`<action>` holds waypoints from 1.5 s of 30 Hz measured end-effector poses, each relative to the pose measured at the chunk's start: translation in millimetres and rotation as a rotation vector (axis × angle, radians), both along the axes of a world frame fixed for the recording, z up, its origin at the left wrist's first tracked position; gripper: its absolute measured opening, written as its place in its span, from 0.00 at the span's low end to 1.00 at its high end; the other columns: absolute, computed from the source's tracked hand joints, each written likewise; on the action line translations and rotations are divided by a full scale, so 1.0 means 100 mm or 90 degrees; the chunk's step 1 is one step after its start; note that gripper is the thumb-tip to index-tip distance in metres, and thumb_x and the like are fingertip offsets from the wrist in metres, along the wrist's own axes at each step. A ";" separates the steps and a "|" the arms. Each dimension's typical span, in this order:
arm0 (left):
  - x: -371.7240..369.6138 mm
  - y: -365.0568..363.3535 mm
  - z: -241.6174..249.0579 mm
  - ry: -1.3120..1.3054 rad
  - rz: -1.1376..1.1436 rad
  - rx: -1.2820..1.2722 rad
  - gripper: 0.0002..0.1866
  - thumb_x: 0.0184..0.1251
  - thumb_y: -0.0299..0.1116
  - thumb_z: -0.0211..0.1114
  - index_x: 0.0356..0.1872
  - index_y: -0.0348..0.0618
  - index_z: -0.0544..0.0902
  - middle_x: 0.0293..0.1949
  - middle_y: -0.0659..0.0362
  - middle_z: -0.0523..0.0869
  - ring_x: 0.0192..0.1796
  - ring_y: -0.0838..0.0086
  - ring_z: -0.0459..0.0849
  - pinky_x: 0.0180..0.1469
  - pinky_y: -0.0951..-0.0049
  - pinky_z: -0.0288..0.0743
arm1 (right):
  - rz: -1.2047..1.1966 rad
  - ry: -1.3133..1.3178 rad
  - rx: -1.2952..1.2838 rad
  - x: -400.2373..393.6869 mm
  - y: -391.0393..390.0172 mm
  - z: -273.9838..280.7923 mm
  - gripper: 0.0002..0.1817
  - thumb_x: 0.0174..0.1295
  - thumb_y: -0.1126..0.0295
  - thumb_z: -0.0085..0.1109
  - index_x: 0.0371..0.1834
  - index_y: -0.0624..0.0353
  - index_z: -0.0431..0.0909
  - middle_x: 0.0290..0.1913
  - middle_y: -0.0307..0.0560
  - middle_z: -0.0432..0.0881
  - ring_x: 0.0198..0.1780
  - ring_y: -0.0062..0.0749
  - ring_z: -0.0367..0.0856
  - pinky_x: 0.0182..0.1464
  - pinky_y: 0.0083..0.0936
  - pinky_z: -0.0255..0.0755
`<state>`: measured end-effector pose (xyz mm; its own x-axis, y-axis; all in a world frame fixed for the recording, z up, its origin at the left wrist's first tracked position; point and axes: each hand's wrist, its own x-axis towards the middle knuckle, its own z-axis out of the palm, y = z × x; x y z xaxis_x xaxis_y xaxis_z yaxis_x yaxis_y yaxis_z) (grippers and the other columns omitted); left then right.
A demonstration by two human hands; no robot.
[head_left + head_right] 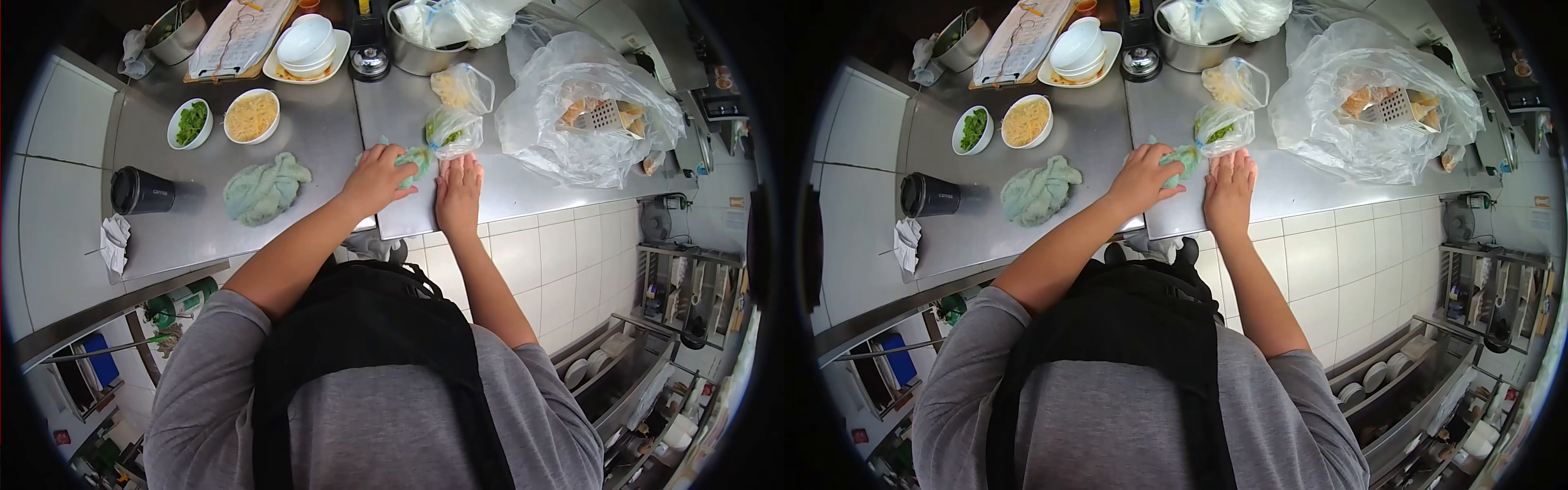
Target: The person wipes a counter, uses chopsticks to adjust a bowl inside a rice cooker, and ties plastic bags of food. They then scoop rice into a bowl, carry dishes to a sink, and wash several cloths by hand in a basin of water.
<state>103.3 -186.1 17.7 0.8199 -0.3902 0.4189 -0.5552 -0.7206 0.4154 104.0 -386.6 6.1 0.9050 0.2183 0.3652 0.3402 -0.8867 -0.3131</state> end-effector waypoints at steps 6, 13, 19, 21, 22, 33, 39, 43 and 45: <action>-0.03 0.34 0.01 0.105 -0.003 0.062 0.24 0.50 0.29 0.71 0.51 0.54 0.77 0.46 0.53 0.74 0.53 0.56 0.78 0.48 0.59 0.77 | -0.033 0.008 0.008 -0.23 0.51 -0.01 0.35 0.61 0.68 0.59 0.67 0.77 0.58 0.66 0.77 0.61 0.71 0.66 0.55 0.73 0.54 0.45; -0.29 1.06 0.45 0.107 0.200 -0.191 0.23 0.48 0.20 0.69 0.48 0.46 0.77 0.46 0.50 0.79 0.51 0.51 0.79 0.52 0.59 0.74 | 0.034 0.034 0.022 -0.39 1.22 0.00 0.42 0.56 0.68 0.65 0.69 0.77 0.54 0.68 0.78 0.56 0.73 0.67 0.52 0.73 0.56 0.44; -0.84 1.98 0.32 0.048 0.348 -0.044 0.23 0.51 0.24 0.69 0.51 0.49 0.78 0.48 0.52 0.78 0.51 0.51 0.78 0.55 0.56 0.71 | 0.114 0.024 0.011 -0.09 1.88 -0.12 0.33 0.63 0.69 0.52 0.69 0.74 0.54 0.69 0.74 0.57 0.73 0.63 0.53 0.74 0.53 0.44; -0.97 2.03 0.19 0.044 0.341 -0.025 0.23 0.51 0.28 0.71 0.52 0.50 0.79 0.51 0.51 0.77 0.53 0.51 0.77 0.58 0.53 0.68 | 0.141 -0.001 0.009 0.14 2.07 -0.15 0.32 0.63 0.70 0.51 0.69 0.73 0.56 0.69 0.70 0.59 0.74 0.59 0.53 0.74 0.51 0.44; -1.04 2.05 0.13 0.045 0.327 -0.008 0.24 0.51 0.31 0.73 0.53 0.51 0.79 0.53 0.50 0.76 0.55 0.50 0.75 0.61 0.50 0.65 | 0.156 -0.019 0.026 0.25 2.13 -0.15 0.29 0.63 0.71 0.51 0.68 0.68 0.61 0.68 0.66 0.64 0.72 0.56 0.57 0.74 0.49 0.47; -1.25 1.69 0.11 0.063 0.384 0.001 0.57 0.35 0.49 0.80 0.72 0.58 0.59 0.72 0.42 0.54 0.71 0.37 0.55 0.61 0.23 0.50 | 0.294 0.335 0.489 -0.58 2.65 0.11 0.22 0.70 0.66 0.42 0.64 0.66 0.63 0.59 0.63 0.72 0.65 0.54 0.69 0.66 0.38 0.61; -1.03 1.77 0.02 0.009 0.434 -0.028 0.33 0.47 0.43 0.73 0.60 0.60 0.75 0.61 0.48 0.70 0.63 0.46 0.69 0.61 0.38 0.63 | 0.268 0.568 0.595 -0.41 2.61 0.21 0.23 0.74 0.58 0.35 0.61 0.66 0.64 0.54 0.55 0.74 0.55 0.36 0.73 0.60 0.30 0.65; -1.00 1.88 0.10 -0.022 0.419 -0.124 0.20 0.48 0.41 0.71 0.46 0.56 0.82 0.52 0.51 0.77 0.53 0.54 0.77 0.53 0.56 0.73 | 0.168 0.816 0.644 -0.17 2.49 0.36 0.22 0.74 0.55 0.39 0.57 0.63 0.69 0.47 0.42 0.76 0.51 0.23 0.71 0.54 0.22 0.65; -1.08 2.01 0.08 -0.025 0.431 -0.126 0.19 0.47 0.40 0.72 0.44 0.55 0.83 0.50 0.51 0.78 0.51 0.55 0.79 0.51 0.60 0.74 | 0.123 0.741 0.718 0.19 2.37 0.20 0.21 0.74 0.55 0.42 0.55 0.62 0.71 0.44 0.41 0.78 0.48 0.24 0.74 0.49 0.24 0.68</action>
